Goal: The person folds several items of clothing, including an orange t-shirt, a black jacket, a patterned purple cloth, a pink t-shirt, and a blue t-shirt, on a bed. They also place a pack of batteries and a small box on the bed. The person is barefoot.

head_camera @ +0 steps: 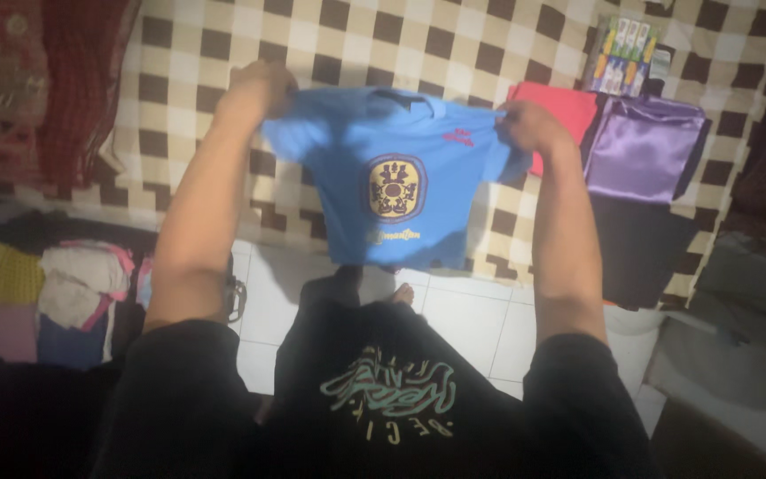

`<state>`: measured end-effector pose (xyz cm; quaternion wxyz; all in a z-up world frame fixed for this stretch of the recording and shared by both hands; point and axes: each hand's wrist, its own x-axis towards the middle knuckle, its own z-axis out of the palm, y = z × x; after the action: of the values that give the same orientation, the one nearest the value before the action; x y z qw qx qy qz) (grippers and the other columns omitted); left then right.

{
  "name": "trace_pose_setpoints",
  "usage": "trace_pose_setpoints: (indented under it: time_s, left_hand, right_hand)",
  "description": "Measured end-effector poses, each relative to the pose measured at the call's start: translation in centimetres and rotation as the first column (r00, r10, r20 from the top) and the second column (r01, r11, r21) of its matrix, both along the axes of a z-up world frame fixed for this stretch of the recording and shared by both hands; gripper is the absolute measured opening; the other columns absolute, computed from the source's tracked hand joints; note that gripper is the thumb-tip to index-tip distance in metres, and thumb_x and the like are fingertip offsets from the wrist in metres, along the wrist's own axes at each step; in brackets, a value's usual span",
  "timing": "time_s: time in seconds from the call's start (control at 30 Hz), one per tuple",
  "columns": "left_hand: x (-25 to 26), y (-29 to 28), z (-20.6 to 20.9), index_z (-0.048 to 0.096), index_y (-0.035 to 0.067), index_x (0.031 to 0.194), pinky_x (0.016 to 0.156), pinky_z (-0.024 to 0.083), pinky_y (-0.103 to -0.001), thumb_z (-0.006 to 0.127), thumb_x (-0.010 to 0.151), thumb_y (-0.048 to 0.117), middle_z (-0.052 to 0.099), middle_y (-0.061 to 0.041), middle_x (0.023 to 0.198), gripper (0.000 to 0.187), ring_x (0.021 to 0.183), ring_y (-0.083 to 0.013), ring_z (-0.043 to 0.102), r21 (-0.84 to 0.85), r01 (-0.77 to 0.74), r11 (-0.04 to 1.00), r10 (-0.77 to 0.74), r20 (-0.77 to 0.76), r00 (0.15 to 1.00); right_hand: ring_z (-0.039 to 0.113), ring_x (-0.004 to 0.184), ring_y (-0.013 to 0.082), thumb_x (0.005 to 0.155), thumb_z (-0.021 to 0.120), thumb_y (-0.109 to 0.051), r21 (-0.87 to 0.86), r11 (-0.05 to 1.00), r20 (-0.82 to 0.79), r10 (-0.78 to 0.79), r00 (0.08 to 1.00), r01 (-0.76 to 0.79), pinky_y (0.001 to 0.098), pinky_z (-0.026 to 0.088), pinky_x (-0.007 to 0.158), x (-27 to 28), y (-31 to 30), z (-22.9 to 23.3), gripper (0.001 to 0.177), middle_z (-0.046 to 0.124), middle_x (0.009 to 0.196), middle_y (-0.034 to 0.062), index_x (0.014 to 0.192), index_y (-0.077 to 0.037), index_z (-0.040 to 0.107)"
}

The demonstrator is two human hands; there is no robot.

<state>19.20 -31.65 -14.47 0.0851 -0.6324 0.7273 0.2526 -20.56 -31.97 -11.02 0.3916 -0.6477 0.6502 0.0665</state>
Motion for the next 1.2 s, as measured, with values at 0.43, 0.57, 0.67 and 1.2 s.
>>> trace_pose_setpoints:
  time_s: [0.43, 0.57, 0.67, 1.2]
  left_hand:
    - [-3.2, -4.1, -21.3, 0.052, 0.001, 0.101, 0.078, 0.039, -0.045, 0.043, 0.085, 0.025, 0.054, -0.024, 0.093, 0.031, 0.088, -0.0396, 0.050, 0.078, -0.520, 0.850, 0.486, -0.495, 0.720]
    - [-3.6, 4.9, -25.6, 0.055, -0.001, 0.092, 0.075, 0.045, -0.041, 0.052, 0.074, 0.028, 0.058, -0.021, 0.088, 0.033, 0.085, -0.0342, 0.057, 0.361, -0.397, 0.844, 0.514, -0.332, 0.791]
    - [-5.5, 11.7, -26.5, 0.048, -0.005, 0.101, 0.070, 0.042, -0.043, 0.063, 0.063, 0.024, 0.054, -0.024, 0.094, 0.050, 0.086, -0.0385, 0.052, 0.110, -0.476, 0.872, 0.481, -0.369, 0.795]
    - [-4.4, 18.3, -26.8, 0.050, 0.000, 0.108, 0.069, 0.045, -0.032, 0.061, 0.075, 0.017, 0.058, -0.015, 0.096, 0.039, 0.080, -0.0227, 0.058, 0.496, -0.633, 0.595, 0.726, -0.670, 0.157]
  right_hand:
    - [0.053, 0.091, 0.0325, 0.072, 0.059, -0.035, -0.307, 0.952, -0.387, -0.140, 0.911, 0.016, 0.0399, 0.040, 0.079, -3.9, -1.2, -23.7, 0.042, 0.056, 0.098, 0.0201, 0.097, -0.001, 0.056]
    - [0.043, 0.102, 0.0390, 0.074, 0.053, -0.025, -0.212, 0.937, -0.127, -0.309, 0.942, 0.279, 0.0409, 0.038, 0.084, -2.2, 8.6, -26.9, 0.043, 0.050, 0.107, 0.0225, 0.111, -0.004, 0.047]
    - [0.041, 0.104, 0.0358, 0.066, 0.060, -0.031, -0.147, 0.876, -0.297, -0.483, 0.824, 0.460, 0.0435, 0.036, 0.084, 0.4, 13.8, -26.4, 0.056, 0.045, 0.113, 0.0181, 0.114, -0.010, 0.043]
    - [0.049, 0.053, 0.0110, 0.079, 0.058, -0.022, 0.234, 0.582, 0.405, -0.787, 0.466, 0.779, 0.0238, 0.041, 0.044, 1.4, 20.1, -21.6, 0.024, 0.053, 0.065, 0.0036, 0.094, -0.003, 0.056]
